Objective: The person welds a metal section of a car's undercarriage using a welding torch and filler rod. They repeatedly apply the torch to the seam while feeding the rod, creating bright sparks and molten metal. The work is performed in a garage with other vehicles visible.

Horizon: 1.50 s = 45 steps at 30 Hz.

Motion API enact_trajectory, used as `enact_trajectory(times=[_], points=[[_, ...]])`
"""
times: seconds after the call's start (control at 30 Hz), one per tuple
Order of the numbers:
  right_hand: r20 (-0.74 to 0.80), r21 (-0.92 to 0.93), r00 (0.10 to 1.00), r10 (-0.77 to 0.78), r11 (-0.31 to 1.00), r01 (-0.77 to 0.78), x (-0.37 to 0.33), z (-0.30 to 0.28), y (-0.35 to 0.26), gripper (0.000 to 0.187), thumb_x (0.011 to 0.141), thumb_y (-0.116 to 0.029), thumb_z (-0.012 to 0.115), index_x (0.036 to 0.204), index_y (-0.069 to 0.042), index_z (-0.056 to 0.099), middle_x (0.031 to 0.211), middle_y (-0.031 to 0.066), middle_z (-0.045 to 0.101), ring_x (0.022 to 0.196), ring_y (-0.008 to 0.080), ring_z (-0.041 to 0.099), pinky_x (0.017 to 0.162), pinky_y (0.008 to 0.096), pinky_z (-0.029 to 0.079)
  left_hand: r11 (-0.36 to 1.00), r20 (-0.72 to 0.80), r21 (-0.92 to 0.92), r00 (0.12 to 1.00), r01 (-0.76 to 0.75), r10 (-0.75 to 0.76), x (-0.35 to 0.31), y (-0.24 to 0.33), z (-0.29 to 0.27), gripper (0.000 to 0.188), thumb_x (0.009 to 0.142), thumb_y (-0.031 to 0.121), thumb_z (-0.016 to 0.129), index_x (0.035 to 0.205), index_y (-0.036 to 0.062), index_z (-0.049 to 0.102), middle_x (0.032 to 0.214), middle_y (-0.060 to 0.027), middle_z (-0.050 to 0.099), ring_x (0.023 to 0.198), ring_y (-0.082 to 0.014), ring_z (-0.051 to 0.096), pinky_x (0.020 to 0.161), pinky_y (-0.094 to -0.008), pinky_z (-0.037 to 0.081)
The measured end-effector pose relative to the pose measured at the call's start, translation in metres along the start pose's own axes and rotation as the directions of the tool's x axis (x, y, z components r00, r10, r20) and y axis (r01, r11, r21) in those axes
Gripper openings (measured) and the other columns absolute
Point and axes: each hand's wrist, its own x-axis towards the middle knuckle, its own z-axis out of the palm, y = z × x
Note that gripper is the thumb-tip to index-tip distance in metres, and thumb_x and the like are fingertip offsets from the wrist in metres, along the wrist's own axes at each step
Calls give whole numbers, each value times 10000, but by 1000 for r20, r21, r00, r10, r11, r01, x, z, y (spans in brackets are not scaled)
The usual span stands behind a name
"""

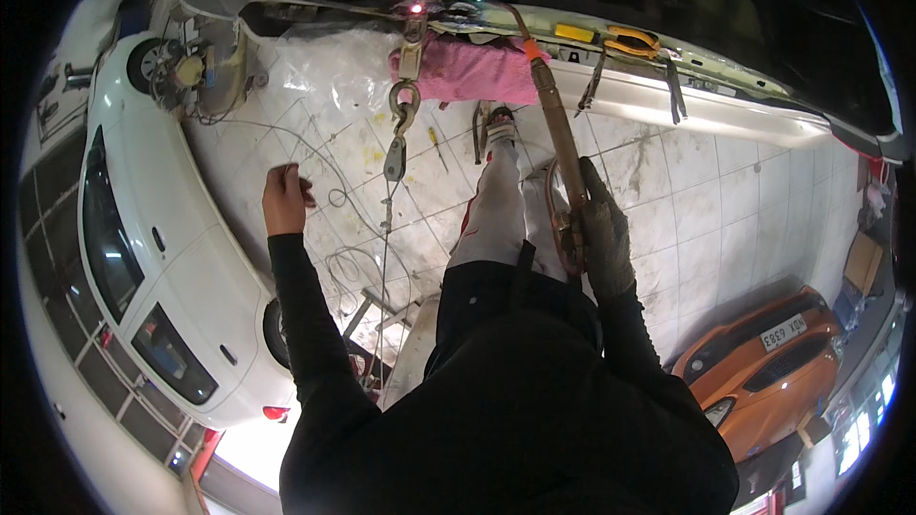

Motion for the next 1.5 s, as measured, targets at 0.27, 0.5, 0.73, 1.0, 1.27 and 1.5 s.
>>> enact_trajectory(times=[0.27,0.5,0.73,1.0,1.27,1.5], points=[[-28,-36,999,-23,999,22,29,27,-3,816,1013,-617,515,1606,-80,351,830,-24,575,650,55,529,549,223,438,886,99,-461,995,51,-5,5,75,30,331,1024,211,639,1214,-58,679,1028,-175,755,647,-171,701,627,-289,593],[-99,-145,995,-4,989,-11,68,60,4,831,1006,-633,496,1597,-64,362,797,-12,580,621,59,531,528,226,434,860,-88,-508,996,-54,11,58,106,78,325,1008,245,677,1175,-31,723,954,-155,757,583,-153,678,555,-263,561],[-95,20,982,161,987,-160,93,95,9,890,962,-652,584,1608,-91,341,795,10,639,573,52,527,471,215,409,847,-105,-518,992,-117,73,119,92,116,337,1044,248,609,1158,-50,717,809,-104,712,628,-157,682,573,-282,572],[-70,20,971,227,974,-227,103,107,18,846,969,-607,594,1611,-117,342,804,32,653,576,59,548,481,209,422,862,-46,-505,999,-36,15,146,84,133,320,1039,271,629,1101,-19,751,728,-52,670,542,-112,616,522,-257,500],[-82,33,967,240,971,-238,103,112,11,719,1010,-440,638,1579,-70,403,831,-30,574,645,50,526,577,223,441,897,-109,-434,993,-81,36,163,88,139,327,1024,294,649,1068,-9,765,664,-31,624,508,-86,563,495,-245,465],[-105,27,973,204,979,-202,105,121,21,708,1031,-448,614,1549,-4,424,899,-2,591,710,55,541,650,244,480,910,-115,-401,991,-104,62,172,92,143,306,1016,281,657,1061,0,769,656,-19,605,498,-62,521,472,-234,430]])
